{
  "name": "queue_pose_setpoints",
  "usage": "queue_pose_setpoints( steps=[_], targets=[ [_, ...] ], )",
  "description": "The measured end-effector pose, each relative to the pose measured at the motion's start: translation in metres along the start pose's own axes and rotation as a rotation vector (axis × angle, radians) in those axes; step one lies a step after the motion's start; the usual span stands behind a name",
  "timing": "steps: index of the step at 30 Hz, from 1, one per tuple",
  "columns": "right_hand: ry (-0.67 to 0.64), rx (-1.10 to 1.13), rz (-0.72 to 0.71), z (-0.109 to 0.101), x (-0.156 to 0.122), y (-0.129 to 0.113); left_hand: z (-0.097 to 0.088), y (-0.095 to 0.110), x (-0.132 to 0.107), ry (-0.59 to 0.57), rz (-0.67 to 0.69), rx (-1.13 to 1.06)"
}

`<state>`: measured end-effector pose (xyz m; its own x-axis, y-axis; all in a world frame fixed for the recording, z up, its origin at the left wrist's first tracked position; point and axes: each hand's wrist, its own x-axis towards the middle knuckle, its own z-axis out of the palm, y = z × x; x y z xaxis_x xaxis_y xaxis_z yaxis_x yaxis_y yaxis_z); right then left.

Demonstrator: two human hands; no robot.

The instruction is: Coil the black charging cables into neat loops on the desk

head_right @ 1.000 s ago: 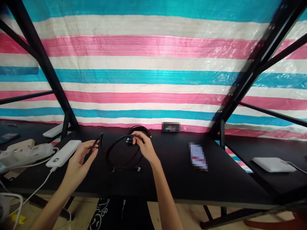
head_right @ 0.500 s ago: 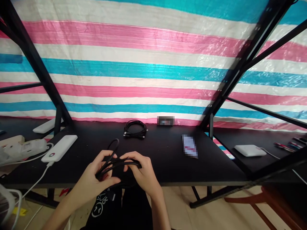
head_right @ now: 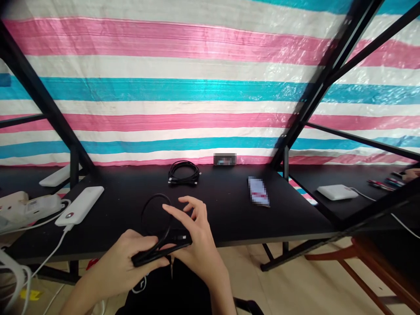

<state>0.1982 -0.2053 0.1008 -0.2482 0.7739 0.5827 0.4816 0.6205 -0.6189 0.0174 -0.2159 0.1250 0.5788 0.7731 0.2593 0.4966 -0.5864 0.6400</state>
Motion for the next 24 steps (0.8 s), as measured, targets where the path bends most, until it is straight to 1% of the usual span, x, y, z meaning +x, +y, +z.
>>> queue_pose_setpoints(
  steps=[3,5,8,10,11,15,18,20,22,24],
  targets=[
    [0.064,-0.062,-0.042,0.002,0.003,-0.001,-0.006,-0.004,-0.002,0.055,0.102,0.086],
    [0.088,-0.046,-0.064,0.004,0.006,0.0,-0.009,-0.006,-0.003,0.134,0.152,0.15],
    [0.024,0.115,-0.092,0.009,0.011,0.004,-0.013,-0.009,-0.004,0.295,0.162,0.222],
    [-0.028,0.256,-0.074,0.013,0.012,0.007,-0.015,-0.011,-0.003,0.35,0.138,0.224],
    [-0.032,0.305,-0.052,0.015,0.011,0.008,-0.015,-0.012,-0.003,0.366,0.12,0.212],
    [-0.013,0.362,0.089,0.02,0.009,0.009,-0.015,-0.018,0.0,0.458,0.025,0.097],
    [0.019,0.402,0.197,0.02,0.009,0.01,-0.013,-0.026,0.002,0.46,-0.093,-0.02],
    [0.096,0.428,0.256,0.02,0.01,0.013,-0.009,-0.033,0.003,0.459,-0.174,-0.065],
    [0.15,0.454,0.297,0.018,0.011,0.016,-0.005,-0.039,0.003,0.462,-0.204,-0.098],
    [0.132,0.479,0.319,0.015,0.011,0.018,-0.003,-0.046,0.003,0.453,-0.207,-0.145]
  ],
)
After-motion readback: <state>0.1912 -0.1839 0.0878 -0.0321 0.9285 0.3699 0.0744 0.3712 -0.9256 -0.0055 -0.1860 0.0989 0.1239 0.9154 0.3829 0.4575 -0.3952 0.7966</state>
